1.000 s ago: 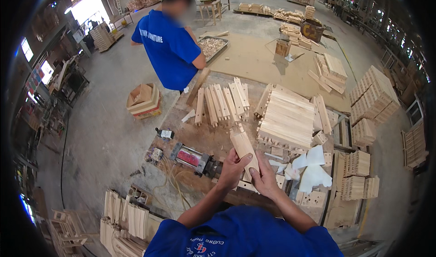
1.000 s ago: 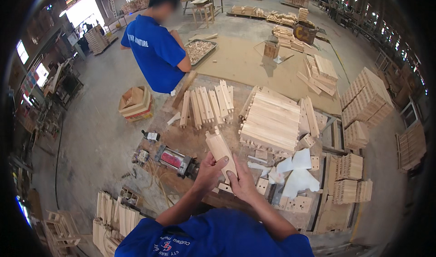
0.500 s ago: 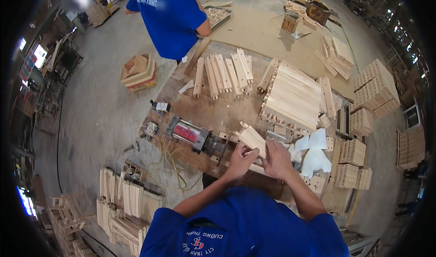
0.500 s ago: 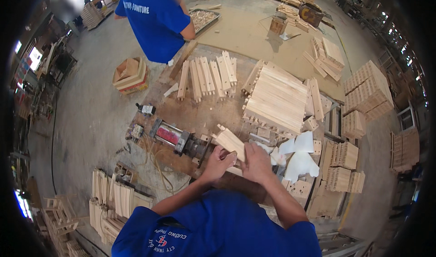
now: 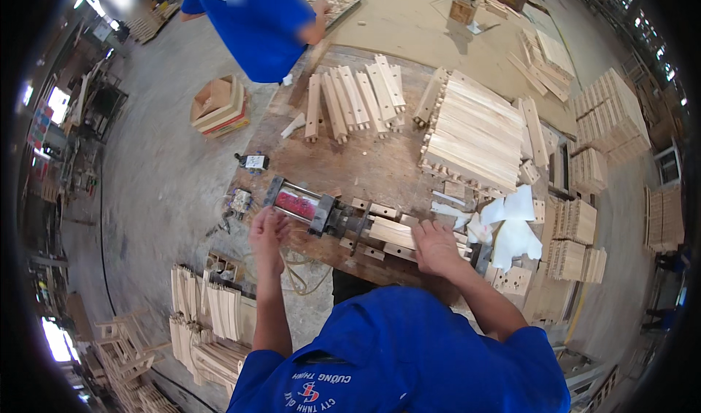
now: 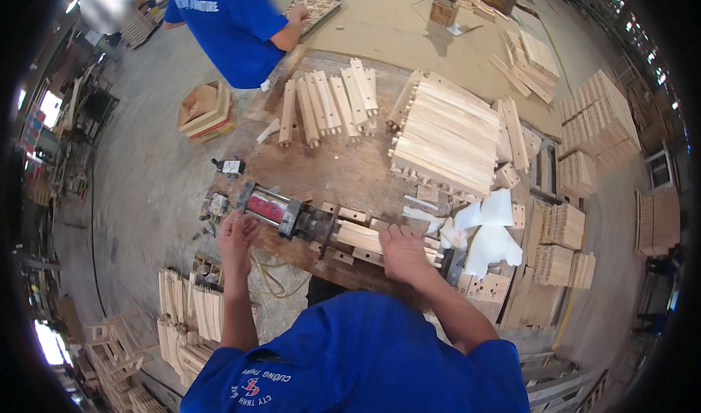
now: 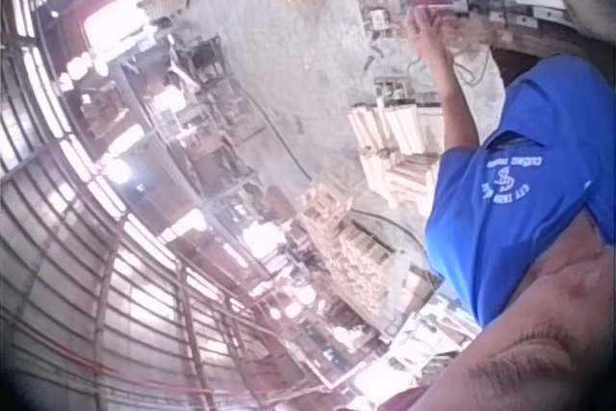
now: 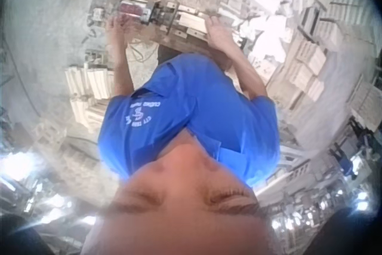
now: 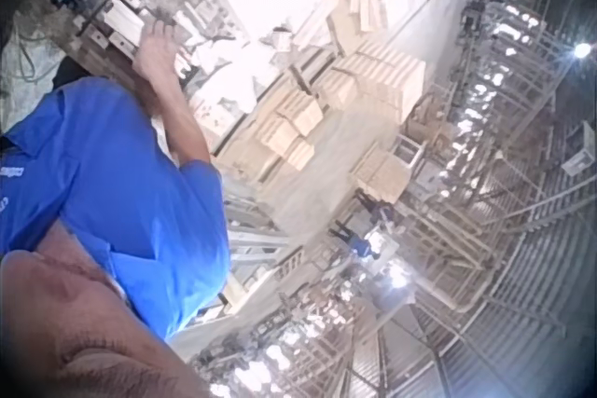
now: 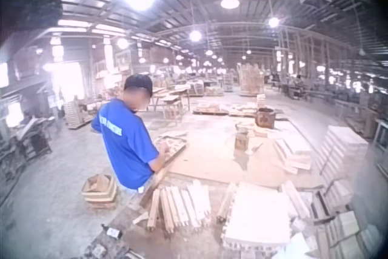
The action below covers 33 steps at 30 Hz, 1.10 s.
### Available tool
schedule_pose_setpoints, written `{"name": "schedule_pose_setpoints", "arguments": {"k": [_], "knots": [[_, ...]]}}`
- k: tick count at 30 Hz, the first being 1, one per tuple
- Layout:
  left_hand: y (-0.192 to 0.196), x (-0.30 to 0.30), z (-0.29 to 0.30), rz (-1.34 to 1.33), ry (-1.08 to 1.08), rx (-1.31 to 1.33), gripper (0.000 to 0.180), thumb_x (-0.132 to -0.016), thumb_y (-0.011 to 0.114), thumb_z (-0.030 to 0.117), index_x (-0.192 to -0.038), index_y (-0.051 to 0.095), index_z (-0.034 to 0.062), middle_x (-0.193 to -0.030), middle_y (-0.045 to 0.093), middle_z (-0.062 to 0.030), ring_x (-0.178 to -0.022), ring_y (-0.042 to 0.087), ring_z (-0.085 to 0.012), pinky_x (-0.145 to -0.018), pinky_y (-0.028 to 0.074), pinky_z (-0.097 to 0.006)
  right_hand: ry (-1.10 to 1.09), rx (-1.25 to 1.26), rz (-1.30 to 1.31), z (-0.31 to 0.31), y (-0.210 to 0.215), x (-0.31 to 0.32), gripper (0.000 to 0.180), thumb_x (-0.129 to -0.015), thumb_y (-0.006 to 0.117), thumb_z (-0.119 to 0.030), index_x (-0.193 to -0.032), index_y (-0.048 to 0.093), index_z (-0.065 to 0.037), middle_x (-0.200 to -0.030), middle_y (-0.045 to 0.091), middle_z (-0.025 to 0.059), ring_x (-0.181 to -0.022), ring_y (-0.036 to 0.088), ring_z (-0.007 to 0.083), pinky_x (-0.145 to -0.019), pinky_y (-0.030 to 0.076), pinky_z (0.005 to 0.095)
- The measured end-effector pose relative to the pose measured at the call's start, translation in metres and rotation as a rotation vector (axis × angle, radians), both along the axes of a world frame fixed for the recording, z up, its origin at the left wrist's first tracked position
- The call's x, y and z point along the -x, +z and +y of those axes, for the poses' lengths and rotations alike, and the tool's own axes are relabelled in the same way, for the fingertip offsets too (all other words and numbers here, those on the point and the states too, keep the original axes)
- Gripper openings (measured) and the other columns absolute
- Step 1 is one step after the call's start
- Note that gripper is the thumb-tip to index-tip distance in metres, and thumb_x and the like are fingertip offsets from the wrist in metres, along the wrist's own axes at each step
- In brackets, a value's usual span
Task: The person assembles small wooden components by inserting dowels into pre-drilled holes and stacking the finished pieces on a workbench. The person repeatedly picks up wooden parts, aligns them, and secures them with dowels in a furniture workshop.
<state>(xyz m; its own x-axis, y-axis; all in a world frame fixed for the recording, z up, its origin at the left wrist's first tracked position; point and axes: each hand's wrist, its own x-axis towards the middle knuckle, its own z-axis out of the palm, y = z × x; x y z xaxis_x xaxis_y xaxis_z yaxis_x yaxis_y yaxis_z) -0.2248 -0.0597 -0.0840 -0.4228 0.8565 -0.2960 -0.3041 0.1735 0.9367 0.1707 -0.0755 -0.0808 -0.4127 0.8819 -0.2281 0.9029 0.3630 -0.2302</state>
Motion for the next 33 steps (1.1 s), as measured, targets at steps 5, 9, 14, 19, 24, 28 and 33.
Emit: {"name": "schedule_pose_setpoints", "arguments": {"k": [5, 9, 14, 19, 24, 28, 33], "knots": [[0.002, 0.008, 0.002, 0.113, 0.074, 0.074, 0.031, -0.107, 0.066, 0.026, -0.129, 0.064, 0.0046, -0.102, 0.073, -0.0071, -0.086, 0.069, -0.0129, -0.072, 0.056, -0.025, -0.134, -0.109, 0.155, -0.019, -0.040, -0.005, 0.058, -0.088, 0.077, -0.032, -0.133, 0.058, -0.002, -0.120, 0.059, 0.0138, -0.111, 0.057, 0.0324, -0.094, 0.042, 0.0496], [-0.015, 0.048, 0.002, 0.255, 0.151, 0.044, 0.023, -0.107, 0.065, 0.023, -0.122, 0.065, 0.0064, -0.105, 0.073, -0.0067, -0.091, 0.069, -0.0141, -0.075, 0.057, -0.026, -0.147, -0.175, 0.181, -0.034, -0.041, -0.021, 0.063, -0.093, 0.073, -0.033, -0.144, 0.053, -0.003, -0.129, 0.059, 0.0129, -0.115, 0.055, 0.0313, -0.100, 0.040, 0.0481], [-0.026, 0.103, 0.013, 0.706, 0.180, 0.066, 0.025, -0.105, 0.066, 0.024, -0.121, 0.069, 0.0046, -0.101, 0.075, -0.0089, -0.093, 0.071, -0.0188, -0.082, 0.057, -0.034, -0.161, -0.094, 0.104, -0.035, -0.034, -0.022, 0.062, -0.097, 0.068, -0.035, -0.147, 0.050, -0.002, -0.139, 0.057, 0.0163, -0.130, 0.053, 0.0345, -0.114, 0.035, 0.0550], [-0.032, 0.121, 0.021, 1.360, 0.384, 0.308, 0.046, -0.100, 0.070, 0.030, -0.131, 0.065, -0.0035, -0.122, 0.071, -0.0240, -0.110, 0.070, -0.0370, -0.098, 0.054, -0.044, -0.218, -0.021, -0.012, -0.033, -0.027, -0.005, 0.110, -0.081, 0.080, -0.063, -0.160, 0.035, 0.000, -0.159, 0.043, 0.0237, -0.149, 0.037, 0.0447, -0.125, 0.022, 0.0626], [-0.045, 0.128, 0.031, 1.473, 0.376, 0.446, 0.050, -0.102, 0.061, 0.040, -0.126, 0.068, -0.0033, -0.114, 0.072, -0.0266, -0.102, 0.070, -0.0438, -0.090, 0.053, -0.052, -0.236, -0.055, -0.031, -0.037, -0.028, -0.002, 0.116, -0.068, 0.095, -0.042, -0.158, 0.034, 0.002, -0.149, 0.047, 0.0220, -0.144, 0.040, 0.0430, -0.122, 0.026, 0.0619], [-0.052, 0.125, 0.043, 1.413, 0.313, 0.491, 0.051, -0.104, 0.054, 0.044, -0.109, 0.073, -0.0025, -0.099, 0.073, -0.0298, -0.095, 0.070, -0.0486, -0.085, 0.054, -0.056, -0.225, -0.112, 0.004, -0.039, -0.032, -0.003, 0.113, -0.068, 0.095, -0.037, -0.157, 0.036, 0.001, -0.148, 0.048, 0.0213, -0.144, 0.040, 0.0428, -0.123, 0.026, 0.0624], [-0.046, 0.113, 0.062, 1.774, 0.229, 0.477, 0.043, -0.104, 0.057, 0.042, -0.093, 0.072, 0.0026, -0.087, 0.073, -0.0242, -0.077, 0.072, -0.0450, -0.064, 0.056, -0.054, -0.220, -0.108, -0.010, -0.035, -0.046, -0.007, 0.107, -0.071, 0.092, -0.038, -0.156, 0.039, -0.001, -0.153, 0.047, 0.0225, -0.148, 0.039, 0.0431, -0.125, 0.023, 0.0634]]}}
